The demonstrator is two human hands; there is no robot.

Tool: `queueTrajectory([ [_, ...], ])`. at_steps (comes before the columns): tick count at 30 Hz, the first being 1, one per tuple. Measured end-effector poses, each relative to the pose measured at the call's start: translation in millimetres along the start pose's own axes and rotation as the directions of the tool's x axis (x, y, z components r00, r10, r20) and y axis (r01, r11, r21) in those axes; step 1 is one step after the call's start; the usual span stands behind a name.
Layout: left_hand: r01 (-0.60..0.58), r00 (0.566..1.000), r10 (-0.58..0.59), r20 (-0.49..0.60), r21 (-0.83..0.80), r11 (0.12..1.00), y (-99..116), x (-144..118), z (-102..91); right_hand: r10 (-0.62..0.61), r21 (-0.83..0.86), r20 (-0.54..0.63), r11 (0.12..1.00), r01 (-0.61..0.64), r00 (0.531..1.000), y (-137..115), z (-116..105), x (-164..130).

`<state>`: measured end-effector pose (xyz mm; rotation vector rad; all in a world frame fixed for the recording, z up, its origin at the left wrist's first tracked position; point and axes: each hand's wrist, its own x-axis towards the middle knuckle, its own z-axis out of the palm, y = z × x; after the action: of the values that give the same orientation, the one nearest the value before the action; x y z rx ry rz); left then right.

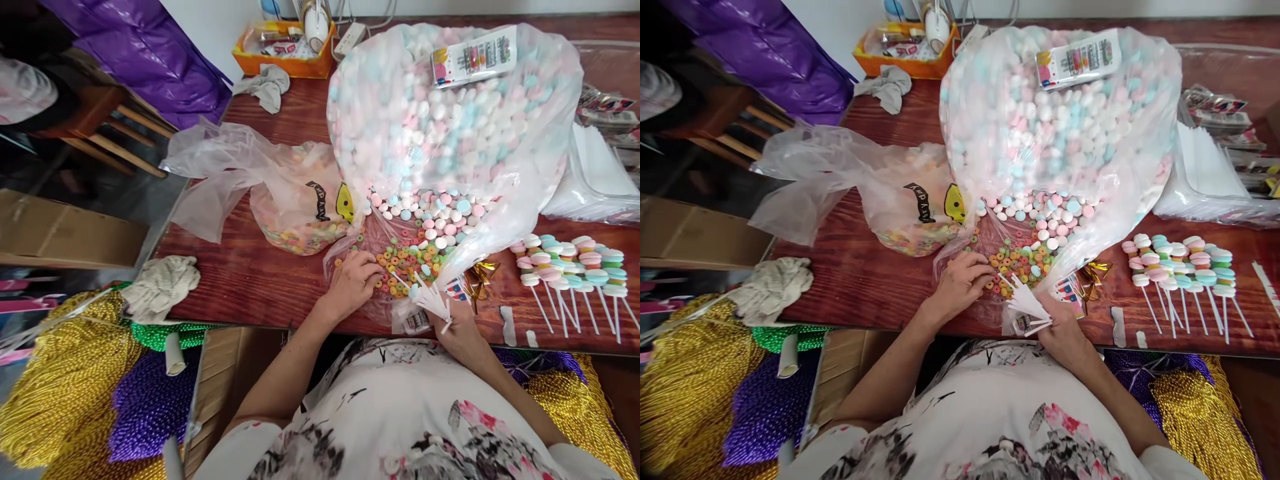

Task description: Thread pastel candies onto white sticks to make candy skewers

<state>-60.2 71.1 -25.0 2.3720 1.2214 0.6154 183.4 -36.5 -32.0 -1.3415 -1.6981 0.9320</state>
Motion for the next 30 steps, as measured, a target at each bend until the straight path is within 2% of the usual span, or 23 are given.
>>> queueTrajectory([
  [3,0.062,0.978,-0.112,-0.177,-0.267,0.962,-2,-4,-5.2,-0.028,0.008,0.017,1.0,0.027,0.999,1,4,-1],
  [5,0.103,0.95,-0.242,-0.198,-0.533,0.84,3,-5,-9.9,-0.023,0.039,0.016,0.999,0.023,1.0,-4,6,2],
  [7,0.134,0.931,-0.344,-0.121,-0.764,0.631,11,-5,-14.3,-0.006,0.071,0.006,0.997,0.005,1.0,-14,6,7],
  [10,0.159,0.914,-0.407,0.004,-0.924,0.348,23,-5,-18.2,0.003,0.095,0.026,0.996,-0.005,1.0,-29,3,14],
  [13,0.16,0.892,-0.449,0.059,-0.968,0.192,28,-5,-18.1,-0.022,0.102,0.054,0.995,0.017,0.998,-37,-2,18],
  [15,0.167,0.894,-0.441,0.086,-0.974,0.15,27,-5,-16.5,-0.051,0.094,0.066,0.995,0.044,0.996,-38,-4,18],
  [17,0.166,0.913,-0.398,0.092,-0.974,0.154,25,-5,-13.1,-0.089,0.063,0.087,0.995,0.083,0.992,-38,-6,17],
  [20,0.171,0.946,-0.311,0.096,-0.96,0.224,28,-6,-3.6,-0.148,0.012,0.102,0.989,0.148,0.984,-39,-7,17],
  [23,0.246,0.957,-0.223,0.188,-0.93,0.273,38,-9,7.3,-0.206,0.005,0.099,0.978,0.207,0.973,-41,-7,16],
  [25,0.283,0.953,-0.196,0.231,-0.911,0.299,44,-13,9.7,-0.174,0.032,0.083,0.985,0.172,0.981,-39,-7,14],
  [26,0.275,0.955,-0.207,0.214,-0.897,0.346,44,-15,8.6,-0.123,0.046,0.065,0.992,0.12,0.99,-36,-7,12],
  [27,0.251,0.959,-0.234,0.161,-0.866,0.433,41,-17,6.1,-0.057,0.059,0.037,0.997,0.055,0.998,-33,-8,10],
  [29,0.18,0.957,-0.287,-0.031,-0.713,0.678,31,-20,-1.3,0.069,0.084,-0.059,0.994,-0.064,0.996,-24,-9,6],
  [30,0.154,0.953,-0.277,-0.122,-0.593,0.791,24,-20,-5.0,0.115,0.097,-0.105,0.99,-0.105,0.988,-20,-9,5],
])
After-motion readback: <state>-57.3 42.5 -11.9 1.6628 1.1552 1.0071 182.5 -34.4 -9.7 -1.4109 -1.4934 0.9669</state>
